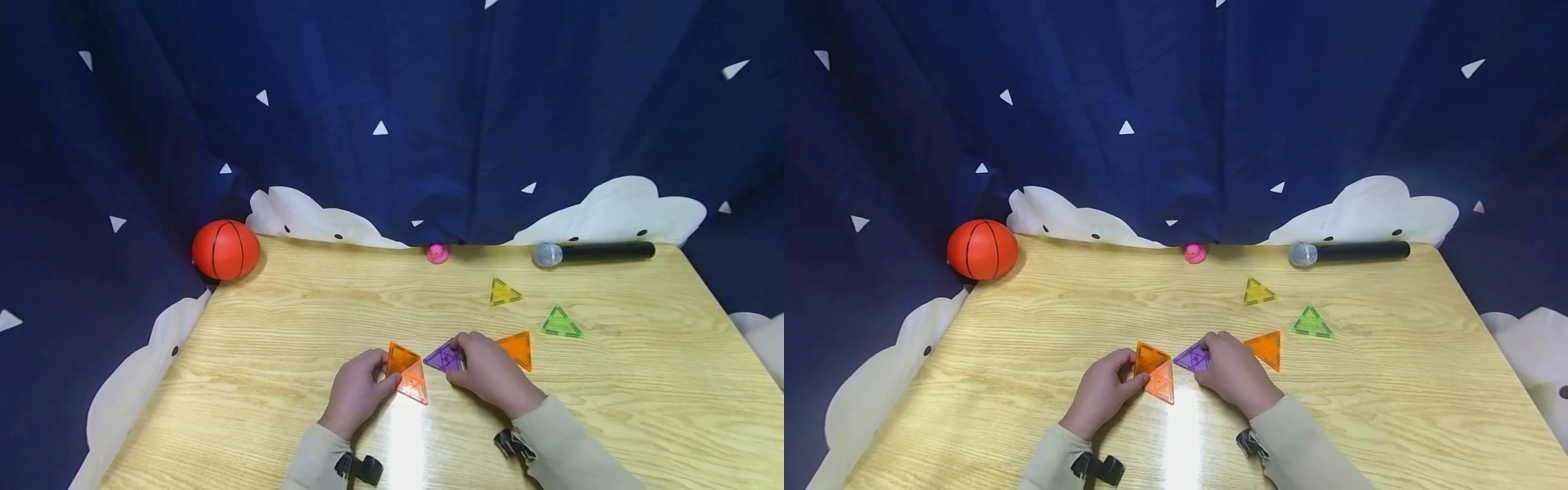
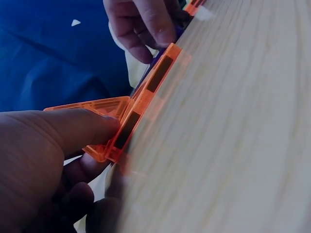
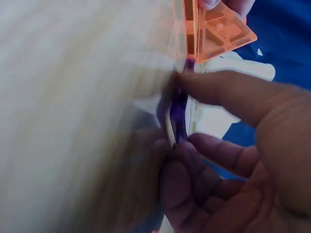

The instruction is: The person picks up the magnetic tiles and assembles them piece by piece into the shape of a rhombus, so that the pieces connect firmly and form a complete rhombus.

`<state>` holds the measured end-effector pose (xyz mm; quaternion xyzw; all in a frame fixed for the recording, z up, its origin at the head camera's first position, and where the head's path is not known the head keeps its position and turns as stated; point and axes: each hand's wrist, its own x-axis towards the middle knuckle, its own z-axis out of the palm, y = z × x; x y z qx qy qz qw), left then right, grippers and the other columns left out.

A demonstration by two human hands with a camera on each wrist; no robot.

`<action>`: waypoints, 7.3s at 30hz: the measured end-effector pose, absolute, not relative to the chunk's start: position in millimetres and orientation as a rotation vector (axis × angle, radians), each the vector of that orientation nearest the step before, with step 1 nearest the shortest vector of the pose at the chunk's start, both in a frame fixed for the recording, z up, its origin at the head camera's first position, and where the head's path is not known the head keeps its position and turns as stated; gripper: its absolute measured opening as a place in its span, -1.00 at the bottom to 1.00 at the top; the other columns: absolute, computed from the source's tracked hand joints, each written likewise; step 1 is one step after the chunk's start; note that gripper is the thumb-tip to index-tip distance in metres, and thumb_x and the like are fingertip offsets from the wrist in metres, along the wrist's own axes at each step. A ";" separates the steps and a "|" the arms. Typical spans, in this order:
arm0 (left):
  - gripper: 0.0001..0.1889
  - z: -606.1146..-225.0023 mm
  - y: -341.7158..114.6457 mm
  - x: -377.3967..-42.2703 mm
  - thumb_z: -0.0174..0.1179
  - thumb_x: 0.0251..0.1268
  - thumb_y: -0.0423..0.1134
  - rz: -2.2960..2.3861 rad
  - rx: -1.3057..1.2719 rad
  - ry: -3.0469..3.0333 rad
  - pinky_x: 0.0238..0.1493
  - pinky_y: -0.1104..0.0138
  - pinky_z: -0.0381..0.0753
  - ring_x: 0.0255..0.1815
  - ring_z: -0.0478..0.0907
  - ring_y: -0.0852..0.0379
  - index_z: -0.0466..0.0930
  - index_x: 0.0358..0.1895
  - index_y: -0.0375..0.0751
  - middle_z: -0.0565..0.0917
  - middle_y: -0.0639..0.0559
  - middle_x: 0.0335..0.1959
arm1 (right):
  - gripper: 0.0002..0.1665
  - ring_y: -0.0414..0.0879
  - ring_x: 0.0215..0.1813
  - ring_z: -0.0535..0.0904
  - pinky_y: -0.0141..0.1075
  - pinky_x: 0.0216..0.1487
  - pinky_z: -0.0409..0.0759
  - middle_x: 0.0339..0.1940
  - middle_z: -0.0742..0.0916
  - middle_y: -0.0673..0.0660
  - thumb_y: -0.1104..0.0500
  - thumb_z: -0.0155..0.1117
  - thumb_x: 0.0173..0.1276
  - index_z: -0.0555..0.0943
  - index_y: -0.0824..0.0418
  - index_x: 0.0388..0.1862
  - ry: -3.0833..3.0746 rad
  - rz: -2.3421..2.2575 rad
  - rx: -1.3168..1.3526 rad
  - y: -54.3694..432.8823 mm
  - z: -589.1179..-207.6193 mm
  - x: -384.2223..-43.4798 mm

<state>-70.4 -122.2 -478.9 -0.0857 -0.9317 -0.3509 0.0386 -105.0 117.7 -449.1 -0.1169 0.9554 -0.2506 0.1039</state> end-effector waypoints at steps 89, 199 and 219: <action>-0.82 -483.2 -116.6 -69.6 0.45 0.18 -0.15 -1.238 -0.371 -2.770 -0.52 0.44 0.32 -0.61 0.30 0.38 0.75 -0.15 0.06 0.63 0.38 -0.47 | -0.74 -0.21 -0.47 0.50 -0.40 -0.40 0.54 -0.39 0.67 0.02 0.23 0.53 0.20 0.64 0.24 -0.19 2.456 -1.706 -0.065 116.7 -476.9 -73.8; -0.80 -484.5 -112.8 -81.8 0.38 0.26 -0.32 -1.455 -0.586 -2.738 -0.07 0.30 0.59 -0.17 0.61 0.24 0.73 -0.09 0.02 0.69 0.24 -0.17 | -0.77 -0.28 -0.47 0.43 -0.36 -0.36 0.42 -0.45 0.63 -0.21 0.16 0.58 0.12 0.72 -0.01 -0.25 2.686 -1.280 -0.237 120.6 -470.8 -62.1; -0.84 -483.0 -136.4 -108.3 0.38 0.24 -0.33 -1.393 -0.223 -2.682 -0.29 0.37 0.56 -0.35 0.52 0.23 0.70 -0.14 -0.07 0.57 0.16 -0.33 | -0.75 -0.24 -0.39 0.53 -0.26 -0.24 0.51 -0.33 0.74 -0.13 0.18 0.52 0.20 0.76 0.09 -0.12 2.711 -1.397 -0.208 73.8 -474.5 -107.5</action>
